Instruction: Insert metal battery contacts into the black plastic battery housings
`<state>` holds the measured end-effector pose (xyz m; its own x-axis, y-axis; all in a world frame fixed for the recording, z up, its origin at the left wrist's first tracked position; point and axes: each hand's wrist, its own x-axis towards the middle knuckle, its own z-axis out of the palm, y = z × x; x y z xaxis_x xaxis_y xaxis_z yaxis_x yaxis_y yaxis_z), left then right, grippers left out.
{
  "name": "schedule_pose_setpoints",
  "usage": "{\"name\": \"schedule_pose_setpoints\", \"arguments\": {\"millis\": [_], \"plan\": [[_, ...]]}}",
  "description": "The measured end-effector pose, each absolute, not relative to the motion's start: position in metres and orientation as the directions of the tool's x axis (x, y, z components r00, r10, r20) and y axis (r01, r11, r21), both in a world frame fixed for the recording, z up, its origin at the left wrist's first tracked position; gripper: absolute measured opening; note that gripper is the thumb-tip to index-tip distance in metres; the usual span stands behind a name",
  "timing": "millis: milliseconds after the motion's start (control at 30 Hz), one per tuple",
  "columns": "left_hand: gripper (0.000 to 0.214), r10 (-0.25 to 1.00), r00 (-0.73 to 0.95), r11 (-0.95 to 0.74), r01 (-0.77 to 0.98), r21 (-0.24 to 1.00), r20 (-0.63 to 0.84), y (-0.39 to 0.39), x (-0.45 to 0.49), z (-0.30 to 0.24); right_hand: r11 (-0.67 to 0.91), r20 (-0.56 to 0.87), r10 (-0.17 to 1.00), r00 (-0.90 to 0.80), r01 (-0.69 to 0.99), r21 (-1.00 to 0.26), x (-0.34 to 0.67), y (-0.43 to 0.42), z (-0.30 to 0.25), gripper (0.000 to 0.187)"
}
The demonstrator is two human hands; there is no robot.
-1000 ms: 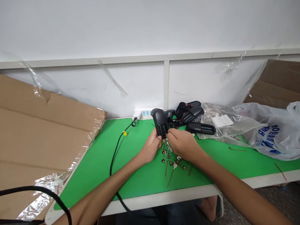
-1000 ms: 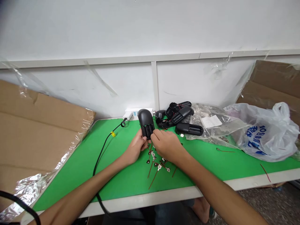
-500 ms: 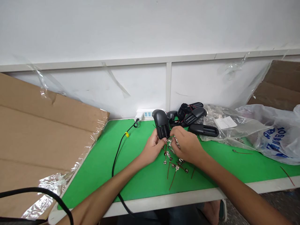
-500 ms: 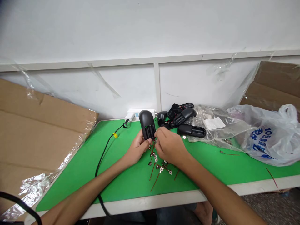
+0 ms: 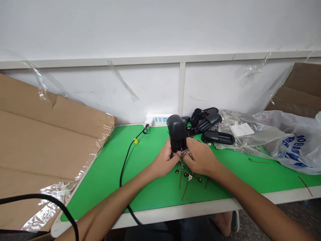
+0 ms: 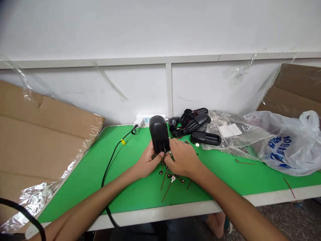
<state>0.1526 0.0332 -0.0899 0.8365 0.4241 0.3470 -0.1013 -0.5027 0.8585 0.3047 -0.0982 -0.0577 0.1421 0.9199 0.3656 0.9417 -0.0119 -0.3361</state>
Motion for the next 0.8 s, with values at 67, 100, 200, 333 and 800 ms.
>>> {"name": "schedule_pose_setpoints", "arguments": {"millis": [67,100,200,333,800], "plan": [[0.043,0.413,0.84,-0.525,-0.098,0.846,0.353,0.034,0.152,-0.09,-0.013,0.369,0.918,0.148,0.939,-0.345,0.305,-0.098,-0.058,0.008],[0.043,0.406,0.842,-0.532,-0.1,0.841,0.357,0.034,0.152,-0.09,-0.014,0.372,0.916,0.152,0.937,-0.348,0.305,-0.098,-0.058,0.008],[0.043,0.397,0.842,-0.546,-0.103,0.832,0.365,0.033,0.152,-0.089,-0.021,0.375,0.913,0.162,0.936,-0.351,0.305,-0.098,-0.059,0.008],[0.04,0.394,0.839,-0.548,-0.114,0.829,0.376,0.032,0.151,-0.088,-0.026,0.367,0.915,0.169,0.931,-0.364,0.303,-0.099,-0.06,0.009],[0.043,0.499,0.813,-0.277,-0.179,0.944,0.3,0.025,0.155,-0.094,0.071,0.339,0.926,0.165,0.806,-0.587,0.294,-0.096,-0.055,0.006]]}}
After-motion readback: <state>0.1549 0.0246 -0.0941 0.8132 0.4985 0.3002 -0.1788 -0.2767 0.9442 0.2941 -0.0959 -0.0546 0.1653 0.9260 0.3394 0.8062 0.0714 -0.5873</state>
